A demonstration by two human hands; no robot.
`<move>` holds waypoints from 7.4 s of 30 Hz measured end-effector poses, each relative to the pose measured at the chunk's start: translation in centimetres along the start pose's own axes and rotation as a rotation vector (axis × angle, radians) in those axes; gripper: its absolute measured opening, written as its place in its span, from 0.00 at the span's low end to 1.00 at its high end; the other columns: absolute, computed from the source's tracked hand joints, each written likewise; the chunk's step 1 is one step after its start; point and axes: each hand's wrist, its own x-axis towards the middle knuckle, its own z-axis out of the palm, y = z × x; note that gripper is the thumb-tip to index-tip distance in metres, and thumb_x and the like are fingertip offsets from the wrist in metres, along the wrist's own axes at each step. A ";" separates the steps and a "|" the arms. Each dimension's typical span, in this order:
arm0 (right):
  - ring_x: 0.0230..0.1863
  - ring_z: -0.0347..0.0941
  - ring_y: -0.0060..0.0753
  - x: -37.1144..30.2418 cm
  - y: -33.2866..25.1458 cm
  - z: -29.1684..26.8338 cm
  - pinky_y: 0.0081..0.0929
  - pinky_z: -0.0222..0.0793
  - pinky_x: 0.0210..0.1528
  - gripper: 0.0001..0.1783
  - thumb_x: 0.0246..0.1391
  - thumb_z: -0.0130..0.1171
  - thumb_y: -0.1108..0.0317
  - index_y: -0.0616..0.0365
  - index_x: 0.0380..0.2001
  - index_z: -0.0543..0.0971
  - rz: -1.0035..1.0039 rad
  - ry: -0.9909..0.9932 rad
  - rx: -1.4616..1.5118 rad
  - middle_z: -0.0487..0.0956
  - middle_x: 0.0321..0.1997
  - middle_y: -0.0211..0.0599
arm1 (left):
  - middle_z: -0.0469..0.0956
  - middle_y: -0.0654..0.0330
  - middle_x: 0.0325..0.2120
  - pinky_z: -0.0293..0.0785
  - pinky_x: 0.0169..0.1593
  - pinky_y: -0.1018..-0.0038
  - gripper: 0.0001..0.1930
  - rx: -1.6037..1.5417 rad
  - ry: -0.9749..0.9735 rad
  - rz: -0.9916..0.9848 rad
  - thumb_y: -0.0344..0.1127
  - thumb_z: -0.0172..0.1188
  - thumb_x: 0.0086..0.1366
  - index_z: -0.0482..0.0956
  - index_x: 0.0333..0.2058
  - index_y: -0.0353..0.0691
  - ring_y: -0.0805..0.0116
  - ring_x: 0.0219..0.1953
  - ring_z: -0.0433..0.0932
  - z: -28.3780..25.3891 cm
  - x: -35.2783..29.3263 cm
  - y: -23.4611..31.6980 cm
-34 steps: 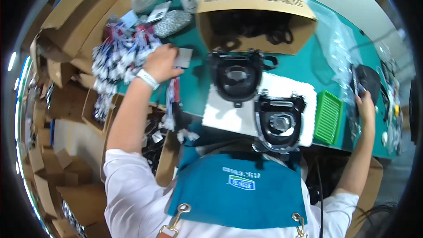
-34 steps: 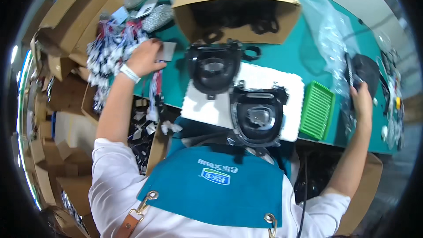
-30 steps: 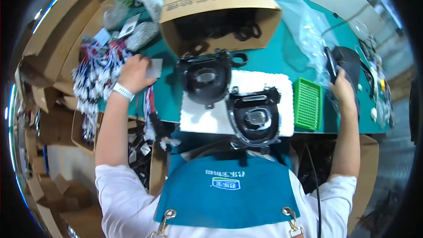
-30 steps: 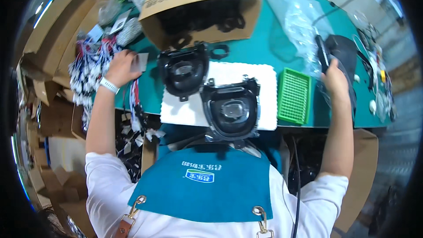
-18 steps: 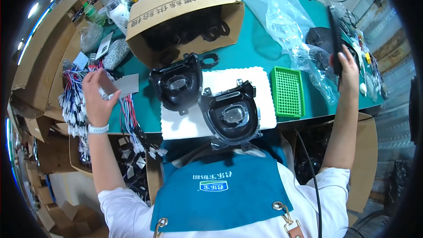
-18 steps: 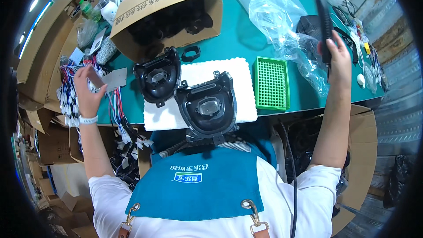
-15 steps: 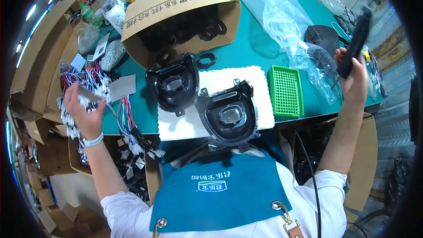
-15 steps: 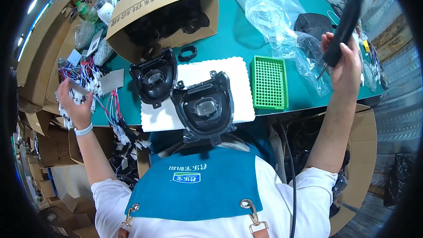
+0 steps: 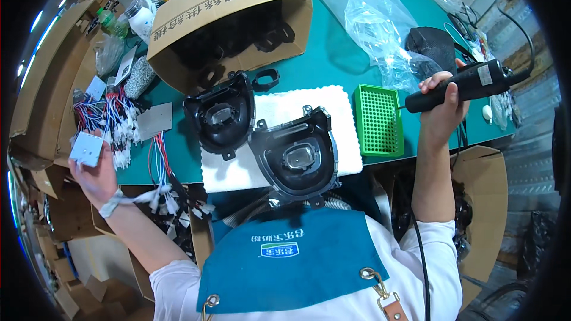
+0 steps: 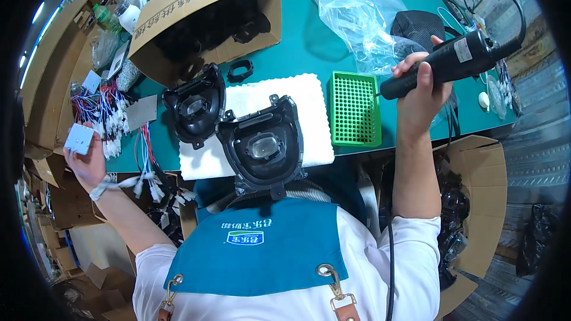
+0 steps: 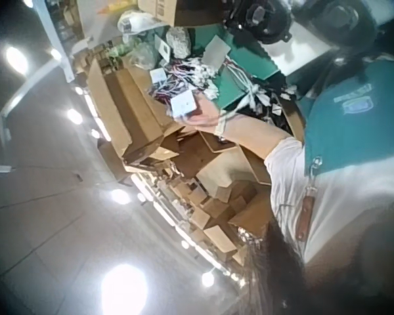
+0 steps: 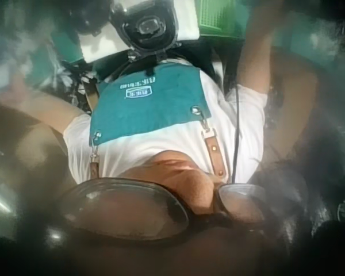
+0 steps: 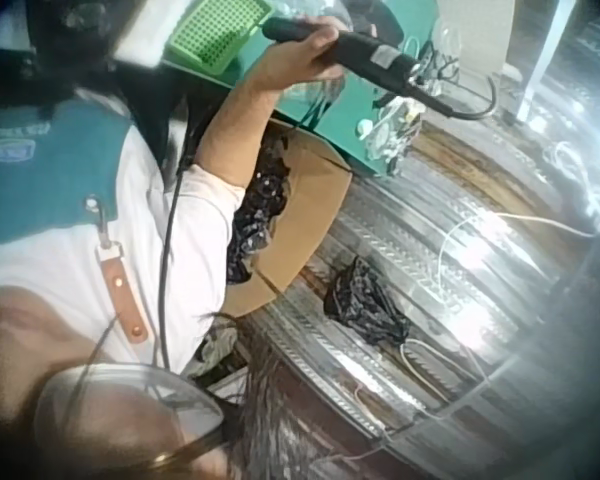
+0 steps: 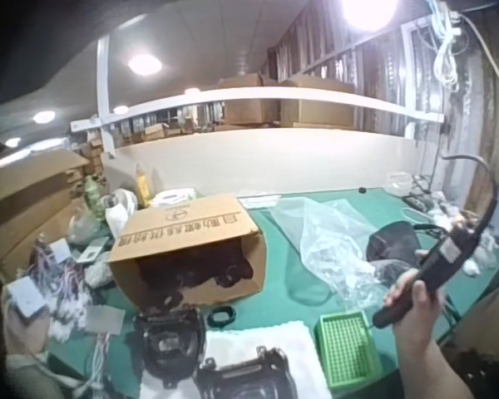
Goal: The person assembles electronic components on a workbench, using a screwdriver to secure parts into black plastic housings. They handle wires, clear plastic covers, and small black rings, placing finished units into a cardboard box.
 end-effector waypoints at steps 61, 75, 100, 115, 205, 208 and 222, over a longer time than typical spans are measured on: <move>0.23 0.67 0.27 -4.5 -5.8 11.8 0.27 0.64 0.30 0.37 0.53 0.53 0.46 0.60 0.56 0.56 0.219 -0.360 0.081 0.68 0.26 0.36 | 0.70 0.53 0.39 0.65 0.48 0.64 0.30 1.210 -0.747 0.188 0.37 0.71 0.39 0.73 0.43 0.34 0.55 0.44 0.70 26.0 -12.2 -14.2; 0.22 0.68 0.27 -4.8 -5.2 13.1 0.25 0.66 0.29 0.39 0.52 0.56 0.45 0.63 0.55 0.59 0.194 -0.467 -0.024 0.69 0.25 0.36 | 0.71 0.52 0.40 0.65 0.48 0.63 0.30 1.146 -0.762 0.165 0.36 0.71 0.38 0.72 0.43 0.35 0.53 0.44 0.70 25.6 -12.3 -14.5; 0.22 0.64 0.27 -1.0 -5.1 5.3 0.28 0.63 0.28 0.36 0.51 0.52 0.41 0.56 0.54 0.59 0.009 -0.175 0.334 0.68 0.24 0.34 | 0.69 0.53 0.41 0.62 0.50 0.65 0.29 1.237 -0.835 0.164 0.42 0.69 0.43 0.72 0.44 0.36 0.56 0.46 0.67 25.6 -12.4 -14.7; 0.23 0.65 0.30 -0.3 0.2 -1.1 0.30 0.65 0.29 0.26 0.51 0.50 0.61 0.62 0.51 0.61 0.058 0.078 -0.017 0.68 0.22 0.37 | 0.70 0.51 0.45 0.61 0.51 0.62 0.33 1.267 -0.856 0.150 0.41 0.69 0.42 0.70 0.48 0.34 0.54 0.47 0.67 25.6 -12.3 -14.4; 0.15 0.63 0.16 -3.7 -2.7 14.0 0.15 0.57 0.16 0.37 0.46 0.66 0.47 0.54 0.52 0.63 0.179 -1.032 0.410 0.67 0.21 0.25 | 0.71 0.54 0.50 0.66 0.49 0.69 0.08 0.855 -0.735 0.540 0.39 0.62 0.50 0.81 0.32 0.55 0.62 0.53 0.71 21.8 -15.4 -18.4; 0.16 0.64 0.16 -3.3 -2.5 14.2 0.15 0.59 0.16 0.36 0.46 0.67 0.50 0.54 0.52 0.63 0.187 -1.110 0.427 0.69 0.22 0.25 | 0.71 0.54 0.50 0.67 0.49 0.69 0.08 0.850 -0.747 0.521 0.39 0.62 0.50 0.81 0.32 0.55 0.62 0.53 0.71 21.7 -15.4 -18.3; 0.22 0.72 0.28 -1.2 -0.7 13.8 0.24 0.69 0.23 0.33 0.45 0.69 0.57 0.51 0.48 0.60 0.376 -1.266 0.714 0.75 0.25 0.35 | 0.67 0.54 0.52 0.65 0.52 0.65 0.21 0.891 -0.832 0.509 0.50 0.63 0.41 0.79 0.38 0.56 0.60 0.56 0.67 21.8 -15.0 -17.8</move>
